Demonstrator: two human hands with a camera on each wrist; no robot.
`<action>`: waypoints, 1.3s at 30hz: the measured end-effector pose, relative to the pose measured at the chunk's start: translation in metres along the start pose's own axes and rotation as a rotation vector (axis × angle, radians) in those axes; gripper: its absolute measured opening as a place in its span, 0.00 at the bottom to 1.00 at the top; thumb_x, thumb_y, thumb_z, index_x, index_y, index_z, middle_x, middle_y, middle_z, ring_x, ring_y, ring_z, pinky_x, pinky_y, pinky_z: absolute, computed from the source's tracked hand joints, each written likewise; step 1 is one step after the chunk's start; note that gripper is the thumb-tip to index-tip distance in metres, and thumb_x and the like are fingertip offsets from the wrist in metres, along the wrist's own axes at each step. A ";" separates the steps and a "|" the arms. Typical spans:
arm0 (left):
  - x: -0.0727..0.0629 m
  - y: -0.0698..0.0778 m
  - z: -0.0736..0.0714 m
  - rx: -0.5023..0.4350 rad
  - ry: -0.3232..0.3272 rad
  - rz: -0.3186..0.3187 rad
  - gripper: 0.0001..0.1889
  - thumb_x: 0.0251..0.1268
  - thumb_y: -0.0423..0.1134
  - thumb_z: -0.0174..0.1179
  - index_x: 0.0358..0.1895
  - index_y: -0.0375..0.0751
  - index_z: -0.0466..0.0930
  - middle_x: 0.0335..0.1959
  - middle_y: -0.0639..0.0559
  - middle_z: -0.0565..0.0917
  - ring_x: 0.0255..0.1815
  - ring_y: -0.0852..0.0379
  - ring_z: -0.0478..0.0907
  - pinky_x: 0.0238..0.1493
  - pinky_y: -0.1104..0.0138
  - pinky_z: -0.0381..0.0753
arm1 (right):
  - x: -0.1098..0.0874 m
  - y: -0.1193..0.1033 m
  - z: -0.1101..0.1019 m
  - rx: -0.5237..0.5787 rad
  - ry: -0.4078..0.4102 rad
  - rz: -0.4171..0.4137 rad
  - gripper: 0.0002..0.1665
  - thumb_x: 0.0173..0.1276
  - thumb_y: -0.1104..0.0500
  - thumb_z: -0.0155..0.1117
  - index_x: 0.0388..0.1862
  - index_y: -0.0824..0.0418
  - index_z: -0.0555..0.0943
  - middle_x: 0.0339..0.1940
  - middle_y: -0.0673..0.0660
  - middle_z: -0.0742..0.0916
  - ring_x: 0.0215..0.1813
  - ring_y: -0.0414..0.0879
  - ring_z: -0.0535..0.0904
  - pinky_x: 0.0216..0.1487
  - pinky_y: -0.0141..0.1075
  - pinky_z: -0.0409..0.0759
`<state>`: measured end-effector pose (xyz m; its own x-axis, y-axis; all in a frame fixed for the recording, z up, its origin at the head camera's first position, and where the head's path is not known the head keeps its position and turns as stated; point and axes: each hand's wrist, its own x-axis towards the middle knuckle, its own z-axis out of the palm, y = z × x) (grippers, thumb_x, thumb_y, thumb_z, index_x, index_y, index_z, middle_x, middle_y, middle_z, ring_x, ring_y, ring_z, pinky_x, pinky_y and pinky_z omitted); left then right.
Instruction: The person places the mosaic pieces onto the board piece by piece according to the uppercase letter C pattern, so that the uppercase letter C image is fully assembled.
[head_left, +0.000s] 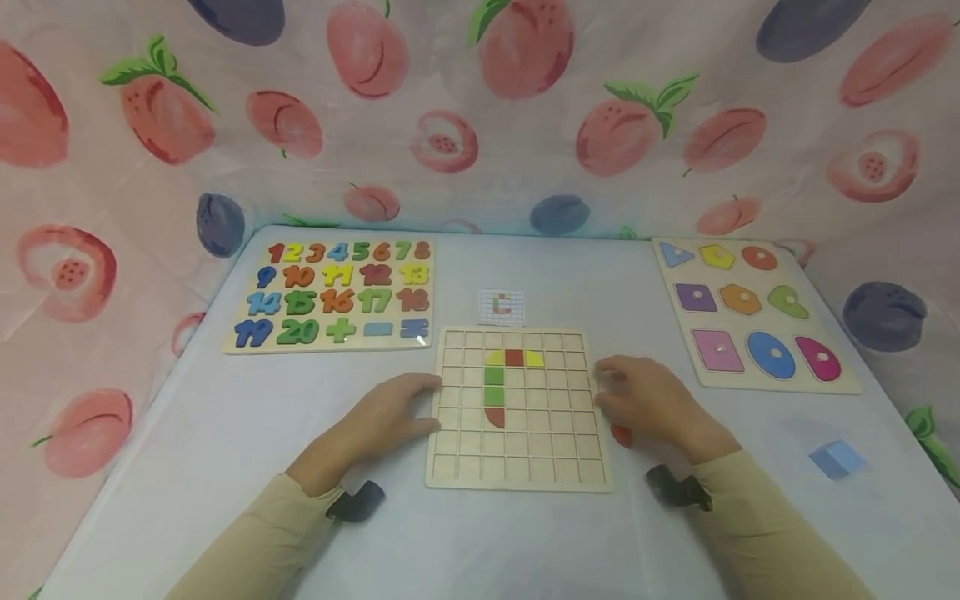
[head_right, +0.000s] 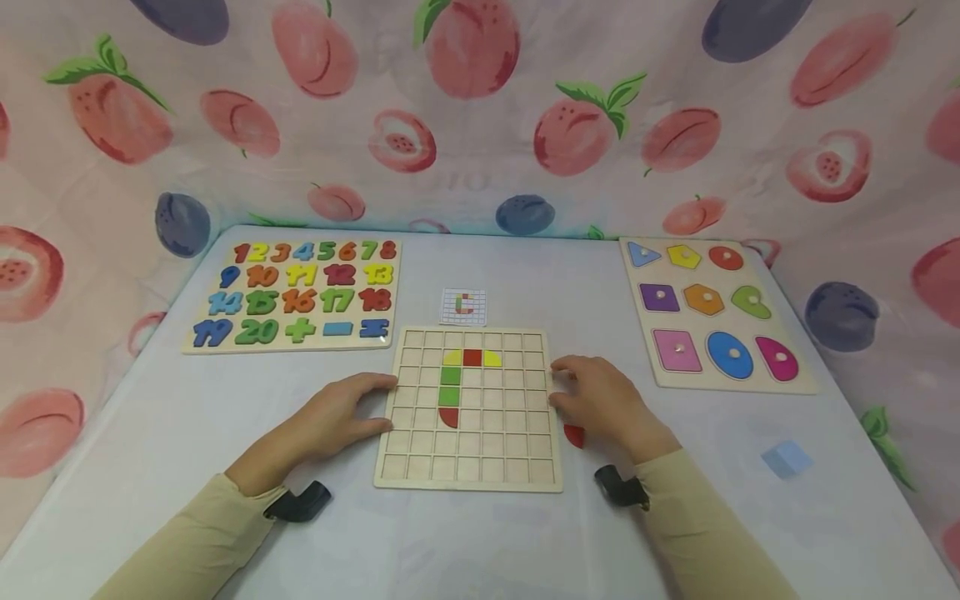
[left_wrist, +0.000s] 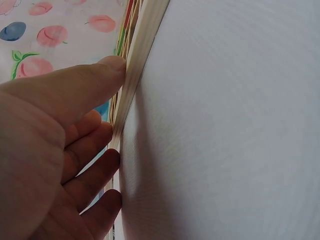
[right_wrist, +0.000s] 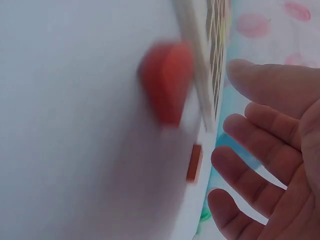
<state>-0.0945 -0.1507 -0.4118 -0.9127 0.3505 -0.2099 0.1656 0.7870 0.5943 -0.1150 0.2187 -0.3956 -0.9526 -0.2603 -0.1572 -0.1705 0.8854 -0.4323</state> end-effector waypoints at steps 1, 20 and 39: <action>0.000 0.000 0.000 0.002 0.001 0.001 0.32 0.61 0.41 0.72 0.69 0.42 0.73 0.68 0.46 0.75 0.72 0.46 0.67 0.72 0.51 0.65 | -0.001 0.003 -0.001 0.003 0.003 0.006 0.29 0.67 0.56 0.66 0.65 0.66 0.77 0.59 0.65 0.83 0.63 0.64 0.75 0.64 0.61 0.72; 0.002 0.001 0.000 0.005 -0.005 -0.001 0.32 0.61 0.40 0.72 0.69 0.42 0.73 0.68 0.46 0.75 0.72 0.46 0.66 0.72 0.51 0.64 | 0.002 0.027 -0.008 -0.013 0.018 0.043 0.24 0.67 0.60 0.66 0.59 0.70 0.79 0.58 0.69 0.83 0.64 0.67 0.73 0.65 0.62 0.69; 0.001 0.001 0.001 0.008 -0.003 -0.009 0.32 0.61 0.41 0.72 0.69 0.42 0.73 0.68 0.47 0.75 0.72 0.47 0.67 0.72 0.52 0.65 | 0.006 0.024 -0.003 -0.035 0.045 0.012 0.15 0.68 0.62 0.64 0.50 0.69 0.82 0.48 0.65 0.86 0.53 0.63 0.80 0.57 0.59 0.77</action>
<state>-0.0950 -0.1494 -0.4123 -0.9132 0.3447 -0.2176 0.1600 0.7941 0.5863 -0.1252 0.2398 -0.4046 -0.9649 -0.2326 -0.1219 -0.1669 0.9014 -0.3995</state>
